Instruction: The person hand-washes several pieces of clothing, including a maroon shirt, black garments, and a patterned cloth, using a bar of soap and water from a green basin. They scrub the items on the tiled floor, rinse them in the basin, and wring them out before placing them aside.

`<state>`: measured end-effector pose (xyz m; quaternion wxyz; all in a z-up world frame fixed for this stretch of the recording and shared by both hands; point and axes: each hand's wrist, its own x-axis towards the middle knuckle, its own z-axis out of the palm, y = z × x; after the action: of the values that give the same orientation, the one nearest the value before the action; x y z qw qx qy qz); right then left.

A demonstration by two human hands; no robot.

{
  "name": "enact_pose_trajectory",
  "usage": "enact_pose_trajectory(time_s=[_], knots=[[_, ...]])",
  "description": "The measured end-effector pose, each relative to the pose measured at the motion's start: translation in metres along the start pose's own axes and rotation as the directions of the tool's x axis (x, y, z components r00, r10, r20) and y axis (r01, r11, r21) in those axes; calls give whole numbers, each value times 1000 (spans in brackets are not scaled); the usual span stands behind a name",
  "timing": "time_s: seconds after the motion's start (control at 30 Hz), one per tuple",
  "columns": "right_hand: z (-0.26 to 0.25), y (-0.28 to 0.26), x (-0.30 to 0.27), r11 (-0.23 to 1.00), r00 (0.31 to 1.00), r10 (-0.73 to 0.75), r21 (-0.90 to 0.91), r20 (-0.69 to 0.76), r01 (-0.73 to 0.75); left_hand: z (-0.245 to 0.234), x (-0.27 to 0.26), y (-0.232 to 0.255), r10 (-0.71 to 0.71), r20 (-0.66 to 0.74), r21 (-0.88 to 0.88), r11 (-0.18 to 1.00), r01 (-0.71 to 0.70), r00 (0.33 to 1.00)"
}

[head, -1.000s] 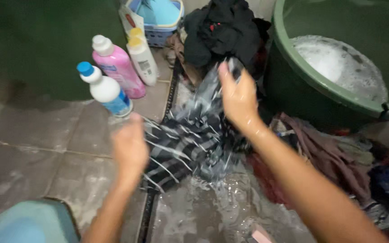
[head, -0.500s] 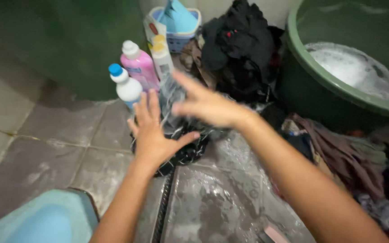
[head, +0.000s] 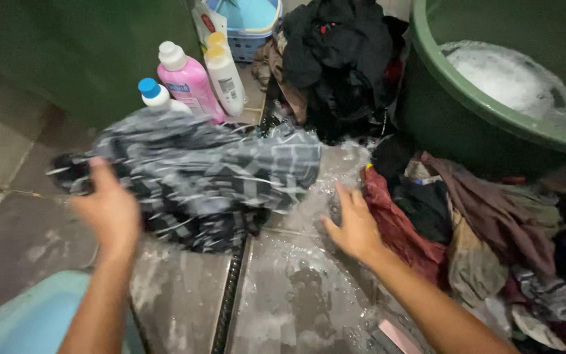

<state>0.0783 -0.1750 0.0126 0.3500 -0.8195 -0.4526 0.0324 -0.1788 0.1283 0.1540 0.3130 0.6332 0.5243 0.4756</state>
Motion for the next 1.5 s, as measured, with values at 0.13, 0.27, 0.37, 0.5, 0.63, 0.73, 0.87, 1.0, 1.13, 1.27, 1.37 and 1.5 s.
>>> enact_pose_trajectory(time_s=[0.13,0.27,0.37,0.5,0.63,0.73,0.87,1.0,1.13,1.27,1.37,1.5], knots=[[43,-43,57,979,970,-175,73,-169,190,-29,18,-31,51,84,276,958,-73,995],[72,-51,103,953,989,111,270,99,-134,-35,16,-86,-21,-35,292,956,30,999],[36,-37,139,854,986,8,515,-166,80,-57,36,-119,-58,-45,-206,977,48,997],[-71,-47,187,768,871,45,575,-489,282,-62,59,-151,-182,-202,-307,945,114,962],[-114,-71,184,746,758,41,525,-651,411,-58,67,-150,-378,-251,-445,863,240,891],[-106,-61,161,922,781,-90,246,-618,300,-58,55,-121,-204,-250,113,965,238,946],[-65,-38,76,913,991,135,-386,-16,-131,-4,-9,-40,449,113,462,766,-447,886],[-43,15,-66,915,862,188,-402,471,20,68,-94,33,719,407,-13,622,-783,563],[-18,75,-167,889,558,255,-418,790,186,127,-146,25,649,689,-122,542,-831,322],[-35,66,-141,922,614,378,-340,693,-184,179,-158,-41,125,911,276,524,-805,394],[-49,27,-48,862,741,504,-214,443,-459,186,-152,-69,-176,933,345,680,-646,313],[-32,-18,6,919,924,347,136,160,-369,144,-140,-54,-300,926,363,548,-754,228]])
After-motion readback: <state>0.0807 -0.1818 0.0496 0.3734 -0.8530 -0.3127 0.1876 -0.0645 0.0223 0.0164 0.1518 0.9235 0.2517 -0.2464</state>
